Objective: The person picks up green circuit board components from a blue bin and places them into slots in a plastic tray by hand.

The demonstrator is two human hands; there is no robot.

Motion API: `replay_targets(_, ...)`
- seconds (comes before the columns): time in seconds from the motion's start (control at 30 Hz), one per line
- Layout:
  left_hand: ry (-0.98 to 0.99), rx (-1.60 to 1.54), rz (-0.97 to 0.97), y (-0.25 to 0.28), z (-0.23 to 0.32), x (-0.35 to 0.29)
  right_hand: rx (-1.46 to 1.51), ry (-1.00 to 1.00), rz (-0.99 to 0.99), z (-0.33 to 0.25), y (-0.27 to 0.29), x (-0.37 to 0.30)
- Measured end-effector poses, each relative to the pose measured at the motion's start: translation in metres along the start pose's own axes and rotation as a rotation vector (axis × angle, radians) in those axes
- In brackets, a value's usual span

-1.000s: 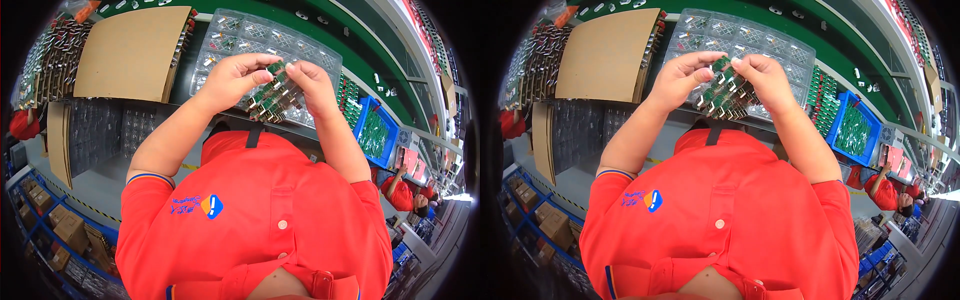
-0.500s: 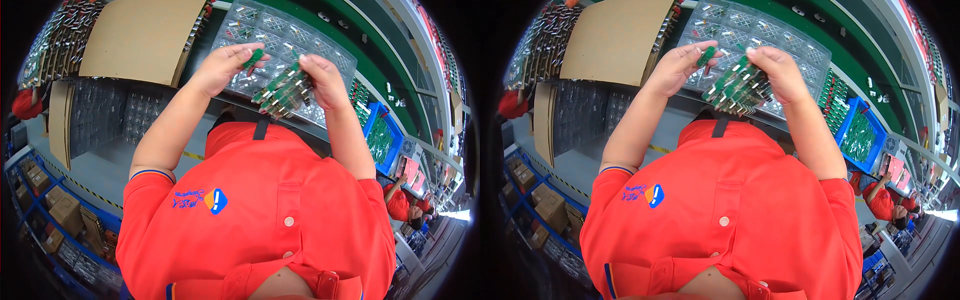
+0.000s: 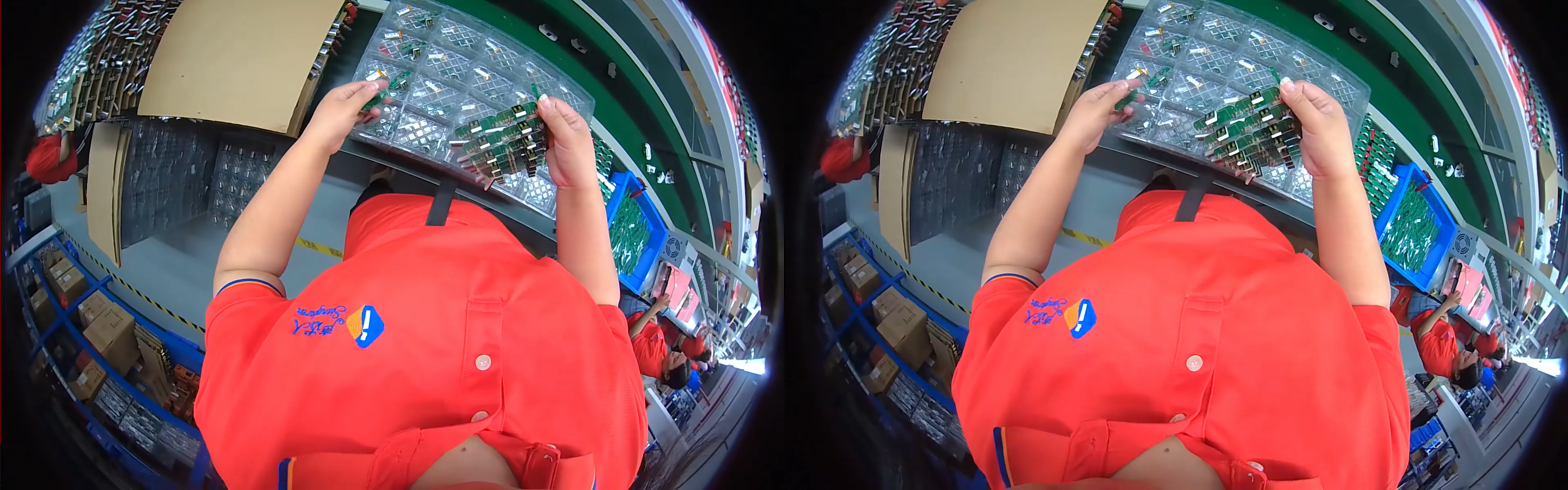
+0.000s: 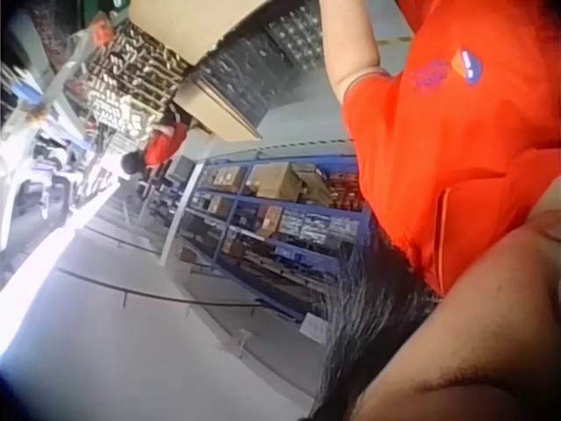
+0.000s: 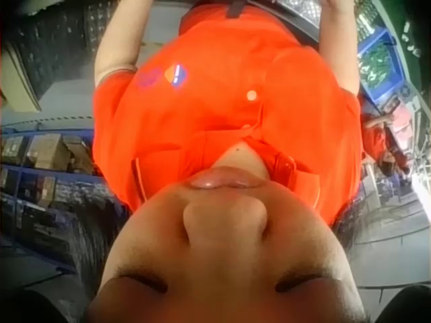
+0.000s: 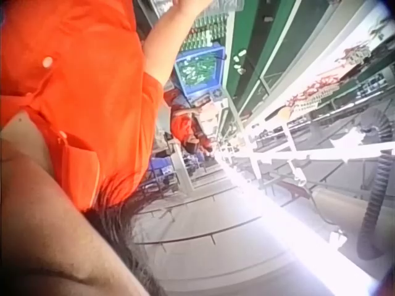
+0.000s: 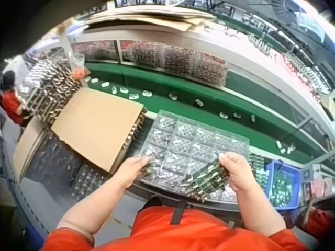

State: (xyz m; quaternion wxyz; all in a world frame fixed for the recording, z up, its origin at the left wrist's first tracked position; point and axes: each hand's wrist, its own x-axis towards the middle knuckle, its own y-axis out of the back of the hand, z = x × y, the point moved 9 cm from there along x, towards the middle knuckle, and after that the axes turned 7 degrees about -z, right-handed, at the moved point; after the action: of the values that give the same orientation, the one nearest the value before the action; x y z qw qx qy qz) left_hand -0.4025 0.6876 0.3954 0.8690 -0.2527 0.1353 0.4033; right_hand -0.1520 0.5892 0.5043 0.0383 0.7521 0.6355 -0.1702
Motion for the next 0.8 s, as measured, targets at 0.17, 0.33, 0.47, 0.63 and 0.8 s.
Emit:
replay_targets(0.17,-0.043,-0.256,-0.101,-0.013,0.0,0.0,0.005,0.029,0.061,-0.004,0.003,-0.003)
replay_targets(0.33,0.01,-0.359,-0.17,-0.021,-0.007,-0.002,0.039,0.035,0.07,-0.004,0.012,-0.008)
replay_targets(0.47,0.01,-0.231,-0.064,-0.016,-0.011,-0.001,0.066,0.032,0.087,-0.003,0.017,-0.011)
replay_targets(0.63,-0.096,0.456,0.078,-0.011,0.013,-0.003,0.089,0.031,0.097,-0.001,0.021,-0.014)
replay_targets(0.8,-0.603,1.358,0.04,-0.052,0.007,-0.034,0.101,0.025,0.089,0.001,0.02,-0.013)
